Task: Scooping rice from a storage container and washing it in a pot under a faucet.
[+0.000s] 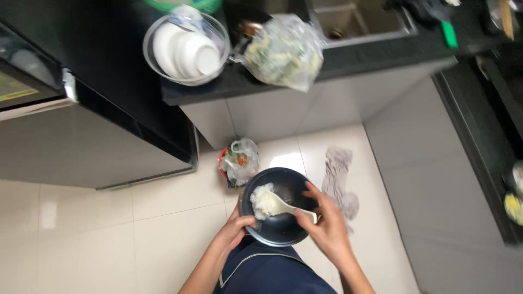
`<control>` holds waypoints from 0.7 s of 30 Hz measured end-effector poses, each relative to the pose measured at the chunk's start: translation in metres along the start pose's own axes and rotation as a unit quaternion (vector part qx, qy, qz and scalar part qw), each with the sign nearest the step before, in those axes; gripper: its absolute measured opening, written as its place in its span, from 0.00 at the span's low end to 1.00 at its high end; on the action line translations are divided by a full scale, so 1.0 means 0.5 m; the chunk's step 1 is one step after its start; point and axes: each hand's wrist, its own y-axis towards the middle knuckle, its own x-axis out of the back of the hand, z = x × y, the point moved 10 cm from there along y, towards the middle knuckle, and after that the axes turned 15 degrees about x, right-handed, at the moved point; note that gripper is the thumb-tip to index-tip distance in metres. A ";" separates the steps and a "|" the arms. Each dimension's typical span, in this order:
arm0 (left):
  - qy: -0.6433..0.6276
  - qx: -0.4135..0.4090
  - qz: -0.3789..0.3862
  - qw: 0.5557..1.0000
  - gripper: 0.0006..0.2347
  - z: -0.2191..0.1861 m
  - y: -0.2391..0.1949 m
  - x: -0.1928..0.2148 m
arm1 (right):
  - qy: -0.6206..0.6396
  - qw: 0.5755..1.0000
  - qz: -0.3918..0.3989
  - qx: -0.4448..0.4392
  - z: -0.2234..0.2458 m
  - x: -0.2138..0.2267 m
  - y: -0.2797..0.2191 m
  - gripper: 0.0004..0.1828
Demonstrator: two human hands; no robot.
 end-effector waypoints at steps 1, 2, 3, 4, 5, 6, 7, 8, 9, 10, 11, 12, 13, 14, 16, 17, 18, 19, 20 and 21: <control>-0.009 -0.010 -0.006 1.000 0.44 -0.010 0.018 0.021 | 0.005 1.000 0.011 0.009 -0.011 0.007 0.038 0.33; -0.032 -0.005 -0.028 0.999 0.42 -0.012 0.036 0.051 | -0.008 0.998 0.013 -0.055 -0.049 0.017 0.062 0.29; -0.054 0.000 -0.049 0.997 0.41 -0.014 0.053 0.080 | -0.021 0.992 0.017 -0.120 -0.084 0.027 0.084 0.25; -0.060 -0.004 -0.050 0.997 0.41 -0.004 0.081 0.109 | -0.021 0.993 0.023 -0.116 -0.093 0.027 0.116 0.25; -0.105 -0.023 -0.028 0.994 0.37 -0.001 0.106 0.133 | -0.054 0.989 0.059 -0.124 -0.104 0.021 0.147 0.20; -0.146 -0.048 -0.001 0.988 0.33 -0.018 0.143 0.153 | -0.089 0.984 0.090 -0.124 -0.116 0.019 0.191 0.15; -0.148 -0.059 0.003 0.987 0.33 -0.042 0.164 0.157 | -0.092 0.985 0.090 -0.113 -0.126 0.020 0.235 0.15; -0.171 -0.057 -0.025 0.983 0.33 -0.038 0.171 0.176 | -0.079 0.987 0.086 -0.109 -0.134 0.020 0.262 0.15; -0.195 -0.054 -0.054 0.978 0.32 -0.030 0.179 0.195 | -0.066 0.989 0.083 -0.105 -0.143 0.019 0.289 0.14; -0.197 -0.061 -0.054 0.977 0.32 -0.072 0.173 0.176 | -0.065 0.989 0.085 -0.097 -0.158 0.018 0.335 0.14; -0.189 -0.071 -0.064 0.977 0.34 -0.113 0.166 0.160 | -0.060 0.994 0.076 -0.049 -0.158 0.020 0.386 0.14; -0.185 -0.074 -0.080 0.977 0.35 -0.131 0.146 0.145 | -0.053 0.996 0.073 -0.008 -0.157 0.018 0.420 0.14; -0.193 -0.075 -0.085 0.975 0.35 -0.143 0.149 0.142 | -0.050 0.995 0.081 -0.007 -0.179 0.004 0.452 0.14; -0.188 -0.075 -0.103 0.974 0.35 -0.156 0.144 0.145 | -0.016 0.996 0.086 0.004 -0.194 -0.017 0.483 0.14; -0.183 -0.085 -0.122 0.972 0.36 -0.177 0.151 0.157 | 0.022 0.995 0.092 0.025 -0.219 -0.058 0.551 0.14; -0.179 -0.094 -0.139 0.969 0.38 -0.183 0.160 0.172 | 0.051 0.993 0.106 0.014 -0.235 -0.086 0.586 0.14; -0.179 -0.103 -0.156 0.966 0.40 -0.183 0.174 0.181 | 0.077 0.989 0.124 0.004 -0.252 -0.111 0.620 0.15; -0.183 -0.112 -0.157 0.964 0.40 -0.208 0.174 0.175 | 0.079 0.989 0.128 0.014 -0.259 -0.132 0.666 0.15; -0.203 -0.113 -0.169 0.958 0.40 -0.212 0.170 0.168 | 0.053 0.984 0.163 0.051 -0.257 -0.161 0.703 0.16; -0.224 -0.113 -0.180 0.951 0.39 -0.214 0.167 0.162 | 0.027 0.976 0.197 0.089 -0.255 -0.192 0.737 0.17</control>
